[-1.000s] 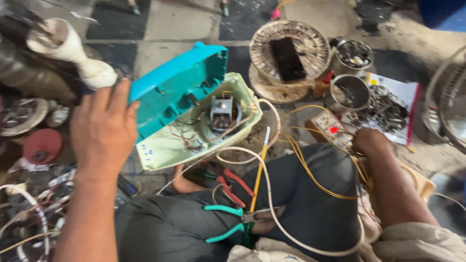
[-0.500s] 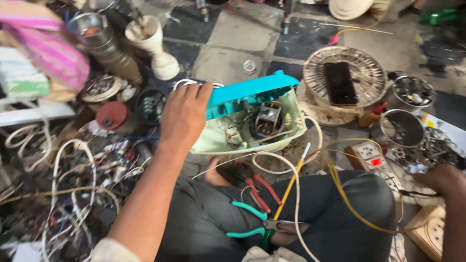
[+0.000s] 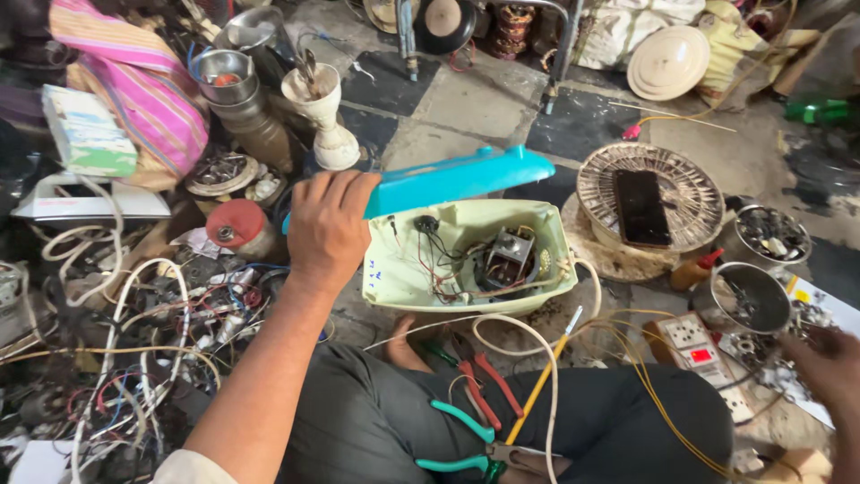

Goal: The person disassembles and repairs a food mixer by removing its blue housing, disconnecting internal wiring with pliers, and testing the motor components.

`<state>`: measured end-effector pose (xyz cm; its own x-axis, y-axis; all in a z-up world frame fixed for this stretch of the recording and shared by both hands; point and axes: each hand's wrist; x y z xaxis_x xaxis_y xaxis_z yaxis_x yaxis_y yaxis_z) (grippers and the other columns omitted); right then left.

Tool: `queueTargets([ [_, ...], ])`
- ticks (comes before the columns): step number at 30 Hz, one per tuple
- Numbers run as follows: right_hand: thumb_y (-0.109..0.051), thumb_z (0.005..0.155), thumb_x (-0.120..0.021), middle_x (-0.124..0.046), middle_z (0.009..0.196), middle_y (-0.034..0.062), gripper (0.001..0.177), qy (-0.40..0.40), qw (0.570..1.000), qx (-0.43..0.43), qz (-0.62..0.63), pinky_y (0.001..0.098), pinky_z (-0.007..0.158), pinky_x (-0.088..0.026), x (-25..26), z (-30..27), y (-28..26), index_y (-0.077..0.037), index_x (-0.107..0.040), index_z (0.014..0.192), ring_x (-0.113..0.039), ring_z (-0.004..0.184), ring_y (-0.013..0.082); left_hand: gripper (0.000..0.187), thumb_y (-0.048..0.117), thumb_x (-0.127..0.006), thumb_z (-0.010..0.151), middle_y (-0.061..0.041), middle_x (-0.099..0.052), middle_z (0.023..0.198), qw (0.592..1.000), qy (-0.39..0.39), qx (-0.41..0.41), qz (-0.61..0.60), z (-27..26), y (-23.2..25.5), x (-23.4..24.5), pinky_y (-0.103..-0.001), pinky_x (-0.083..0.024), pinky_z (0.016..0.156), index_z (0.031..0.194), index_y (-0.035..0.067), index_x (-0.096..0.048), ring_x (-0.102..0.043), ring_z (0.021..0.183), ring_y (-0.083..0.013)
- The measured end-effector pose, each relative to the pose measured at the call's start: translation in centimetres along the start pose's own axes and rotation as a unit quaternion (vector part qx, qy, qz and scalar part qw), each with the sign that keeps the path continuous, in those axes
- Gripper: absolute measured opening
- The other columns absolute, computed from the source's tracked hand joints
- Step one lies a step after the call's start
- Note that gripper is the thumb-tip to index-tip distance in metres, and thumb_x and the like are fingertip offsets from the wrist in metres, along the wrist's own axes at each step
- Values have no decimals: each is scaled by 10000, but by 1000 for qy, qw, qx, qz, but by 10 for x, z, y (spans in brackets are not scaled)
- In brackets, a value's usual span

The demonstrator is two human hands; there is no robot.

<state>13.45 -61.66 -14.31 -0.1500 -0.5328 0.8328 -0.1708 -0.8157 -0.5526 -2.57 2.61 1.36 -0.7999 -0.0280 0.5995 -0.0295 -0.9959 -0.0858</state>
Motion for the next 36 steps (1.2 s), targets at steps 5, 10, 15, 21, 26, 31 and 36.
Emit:
queueTargets([
  [5,-324,1022,-636,-680,1338,136,554,-103,963,-3,250,394,816,-505,-31,-38,-170,-82,-546,1513,-685,1015,246,227,105,-664,926,-5,-674,1100,999,16,-48,10,-21,18,-20,-415,-451,884,1152,126,-677,-621,1028,-229],
  [10,-441,1003,-502,-591,1348,82,601,-273,823,-27,497,417,937,-544,-90,-62,-301,-131,-442,1514,-633,1155,235,208,148,-655,953,7,-663,1139,998,19,-55,-21,-34,29,-34,-412,-439,904,1160,128,-671,-622,1048,-213],
  [15,-286,929,-675,-605,1330,174,650,-304,770,-53,559,455,959,-538,-121,-67,-331,26,-488,1467,-611,1161,269,243,176,-680,960,17,-656,1185,996,26,-89,-6,-54,25,-40,-428,-432,925,1201,150,-669,-607,1097,-196],
  [21,-111,932,-699,-580,1449,229,662,-288,703,-28,650,405,1073,-501,-155,-59,-316,74,-439,1511,-602,1282,283,646,244,-861,808,-84,-527,1399,996,46,76,5,-74,17,-55,-551,-394,1088,1350,158,-521,-497,1319,-332],
  [26,-87,933,-661,-524,1504,203,695,-293,675,-21,677,429,1124,-480,-171,-54,-321,29,-356,1546,-578,1330,282,1029,231,-960,659,-249,-435,1471,967,7,234,-103,-84,13,-67,-598,-372,1118,1490,72,-374,-431,1375,-483],
  [31,-104,961,-647,-562,1456,197,594,-296,636,-28,712,471,1152,-474,-173,-47,-334,22,-422,1497,-590,1309,301,1019,76,-937,691,-251,-429,1500,930,2,292,-224,-96,7,-76,-524,-403,1178,1529,57,-358,-441,1427,-481],
  [36,-165,999,-626,-672,1330,144,418,-298,576,-24,761,489,1164,-467,-158,-30,-331,2,-578,1380,-630,1248,297,923,38,-882,802,-272,-410,1528,939,86,270,-192,-93,8,-73,-542,-383,1212,1541,8,-330,-417,1455,-466],
])
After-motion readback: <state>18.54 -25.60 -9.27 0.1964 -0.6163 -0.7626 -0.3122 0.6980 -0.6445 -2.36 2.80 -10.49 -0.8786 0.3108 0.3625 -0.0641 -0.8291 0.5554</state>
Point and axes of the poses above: each hand's wrist, its own z-axis towards the middle knuckle, its own x-axis out of the back of the hand, y = z × x
